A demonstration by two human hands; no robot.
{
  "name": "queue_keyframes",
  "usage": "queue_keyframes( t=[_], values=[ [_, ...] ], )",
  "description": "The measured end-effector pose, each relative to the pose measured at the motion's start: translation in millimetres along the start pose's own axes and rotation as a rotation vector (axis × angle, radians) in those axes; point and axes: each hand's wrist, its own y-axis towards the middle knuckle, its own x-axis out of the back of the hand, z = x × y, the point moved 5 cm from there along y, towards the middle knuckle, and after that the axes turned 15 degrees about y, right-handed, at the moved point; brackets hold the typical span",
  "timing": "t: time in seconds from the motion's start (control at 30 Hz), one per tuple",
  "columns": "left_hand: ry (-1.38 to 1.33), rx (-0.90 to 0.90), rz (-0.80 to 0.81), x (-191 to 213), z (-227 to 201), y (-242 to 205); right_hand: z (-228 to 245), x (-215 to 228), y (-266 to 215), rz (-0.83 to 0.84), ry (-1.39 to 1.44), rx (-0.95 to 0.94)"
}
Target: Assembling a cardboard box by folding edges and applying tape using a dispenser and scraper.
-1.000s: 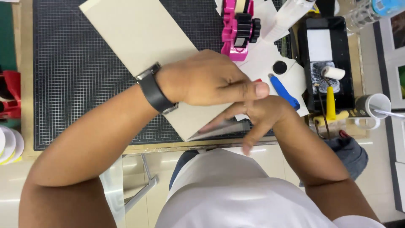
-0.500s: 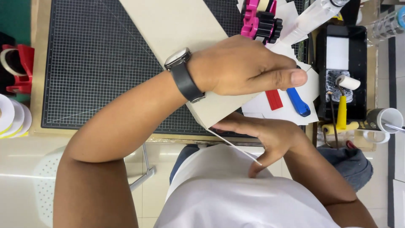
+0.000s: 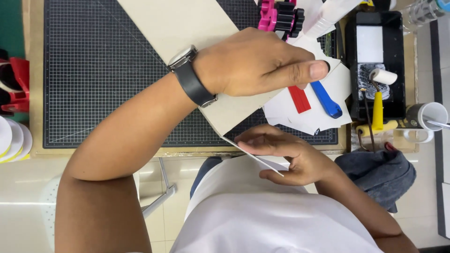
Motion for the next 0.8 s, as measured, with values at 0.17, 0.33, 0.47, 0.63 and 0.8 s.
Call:
queue_keyframes(
  t=[0.17, 0.33, 0.47, 0.63, 0.8],
  values=[
    [-0.001, -0.024, 0.019, 2, 1, 0, -1, -2, -20, -0.203, 0.020, 0.044],
    [0.009, -0.035, 0.006, 3, 1, 0, -4, -3, -36, -0.433, -0.017, 0.128],
    [0.008, -0.024, 0.013, 3, 2, 2, -16, -3, -47, -0.633, 0.156, 0.202],
    [0.009, -0.022, 0.003, -1, 5, 4, -27, -1, -49, -0.821, 0.421, 0.229],
    [0.124, -0.059, -0.085, -6, 10, 5, -15, -7, -20, -0.814, 0.294, -0.110]
  ],
)
